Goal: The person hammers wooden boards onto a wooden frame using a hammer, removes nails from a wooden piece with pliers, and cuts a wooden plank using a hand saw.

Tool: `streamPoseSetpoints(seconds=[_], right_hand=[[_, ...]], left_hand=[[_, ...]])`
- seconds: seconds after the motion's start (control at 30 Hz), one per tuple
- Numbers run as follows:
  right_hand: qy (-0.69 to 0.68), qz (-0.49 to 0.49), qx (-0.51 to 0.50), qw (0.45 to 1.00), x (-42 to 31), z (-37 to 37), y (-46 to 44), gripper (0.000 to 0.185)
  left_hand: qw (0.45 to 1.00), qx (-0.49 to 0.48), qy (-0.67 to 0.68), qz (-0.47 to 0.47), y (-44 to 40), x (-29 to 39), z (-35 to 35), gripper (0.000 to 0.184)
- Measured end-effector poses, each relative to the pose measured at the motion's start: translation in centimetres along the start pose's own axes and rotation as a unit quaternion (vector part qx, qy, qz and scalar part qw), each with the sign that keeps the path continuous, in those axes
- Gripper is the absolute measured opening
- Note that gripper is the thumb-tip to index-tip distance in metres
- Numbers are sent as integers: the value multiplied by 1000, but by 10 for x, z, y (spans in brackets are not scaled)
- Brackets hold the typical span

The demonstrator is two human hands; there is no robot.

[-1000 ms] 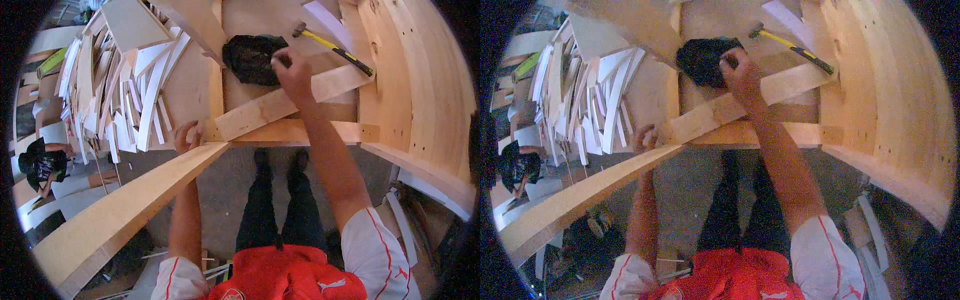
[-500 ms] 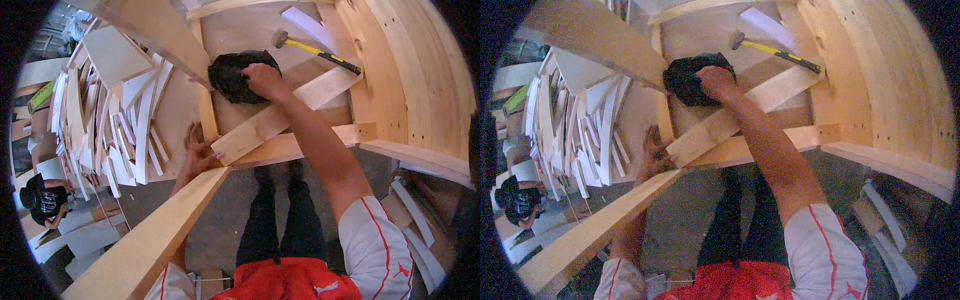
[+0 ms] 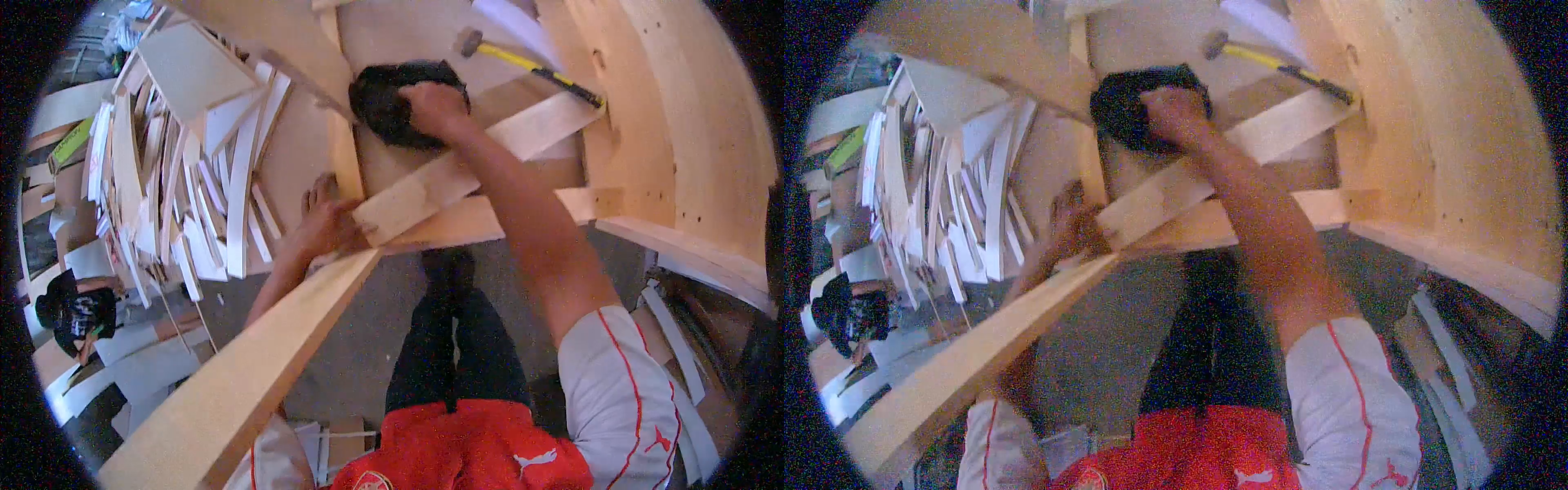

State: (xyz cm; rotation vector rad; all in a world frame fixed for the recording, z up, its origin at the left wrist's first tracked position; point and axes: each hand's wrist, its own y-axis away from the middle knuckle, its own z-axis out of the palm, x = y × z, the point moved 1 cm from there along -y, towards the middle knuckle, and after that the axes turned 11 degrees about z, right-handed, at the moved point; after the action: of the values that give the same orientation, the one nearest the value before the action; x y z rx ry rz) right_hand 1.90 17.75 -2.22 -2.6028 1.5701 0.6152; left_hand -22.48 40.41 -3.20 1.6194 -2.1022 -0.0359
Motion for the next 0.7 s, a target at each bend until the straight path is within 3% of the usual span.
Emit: streamPoseSetpoints(seconds=[0.17,0.3,0.4,0.5,0.6,0.7], right_hand=[[-63,-6,83,995,13,20,-8,25],[-224,28,130,965,22,6,0,24],[-239,14,188,953,26,-11,20,26],[-264,28,167,949,23,-36,57,30],[-300,-13,185,936,12,-30,105,22],[-362,5,87,928,-6,-13,147,19]], left_hand=[[999,-40,-20,-26,3,15,-18,68],[998,-54,0,-25,4,14,-17,69],[999,-6,33,18,9,-10,9,71],[1000,-15,15,-21,7,7,4,72],[998,-49,32,0,-1,22,-22,80],[989,-133,-34,-54,-8,20,-29,87]])
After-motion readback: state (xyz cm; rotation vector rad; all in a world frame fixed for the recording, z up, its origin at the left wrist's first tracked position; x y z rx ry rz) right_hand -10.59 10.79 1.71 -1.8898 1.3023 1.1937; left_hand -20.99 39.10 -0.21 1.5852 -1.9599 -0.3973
